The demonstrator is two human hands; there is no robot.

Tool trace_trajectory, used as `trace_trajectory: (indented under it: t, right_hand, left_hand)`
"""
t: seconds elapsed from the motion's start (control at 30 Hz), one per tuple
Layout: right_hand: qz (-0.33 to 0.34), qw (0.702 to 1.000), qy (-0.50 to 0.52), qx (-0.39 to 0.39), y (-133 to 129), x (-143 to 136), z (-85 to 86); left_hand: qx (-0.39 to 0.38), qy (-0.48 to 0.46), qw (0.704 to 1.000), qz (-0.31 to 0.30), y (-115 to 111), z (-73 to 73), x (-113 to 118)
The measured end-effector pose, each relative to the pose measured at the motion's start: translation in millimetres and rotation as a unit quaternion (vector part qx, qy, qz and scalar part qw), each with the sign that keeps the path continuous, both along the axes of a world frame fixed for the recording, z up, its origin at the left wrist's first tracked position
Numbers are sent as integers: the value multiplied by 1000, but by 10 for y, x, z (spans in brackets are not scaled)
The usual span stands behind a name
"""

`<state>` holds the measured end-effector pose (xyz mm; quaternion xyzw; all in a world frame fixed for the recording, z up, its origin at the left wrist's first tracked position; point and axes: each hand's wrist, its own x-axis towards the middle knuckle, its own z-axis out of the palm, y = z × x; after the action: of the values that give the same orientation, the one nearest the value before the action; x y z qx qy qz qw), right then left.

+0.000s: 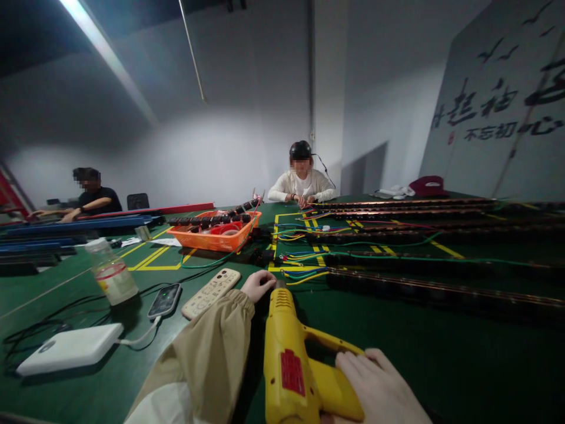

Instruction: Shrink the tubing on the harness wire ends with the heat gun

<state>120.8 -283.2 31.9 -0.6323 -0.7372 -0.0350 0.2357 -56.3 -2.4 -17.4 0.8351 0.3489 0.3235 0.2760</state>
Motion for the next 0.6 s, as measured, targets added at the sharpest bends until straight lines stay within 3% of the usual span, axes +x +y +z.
trace_trajectory:
  t: [0.1, 0.33, 0.6]
  right_hand:
    - [8, 1000, -3, -8, 9, 6, -23]
    - [61, 985, -118, 110, -52, 85, -60]
    - [37, 988, -50, 142, -88, 65, -24]
  left_hand:
    - [-9, -13, 1000, -1, 16, -12, -13]
    - [-43, -35, 998, -17, 41, -17, -38]
    - [-27, -31, 999, -2, -26, 21, -29]
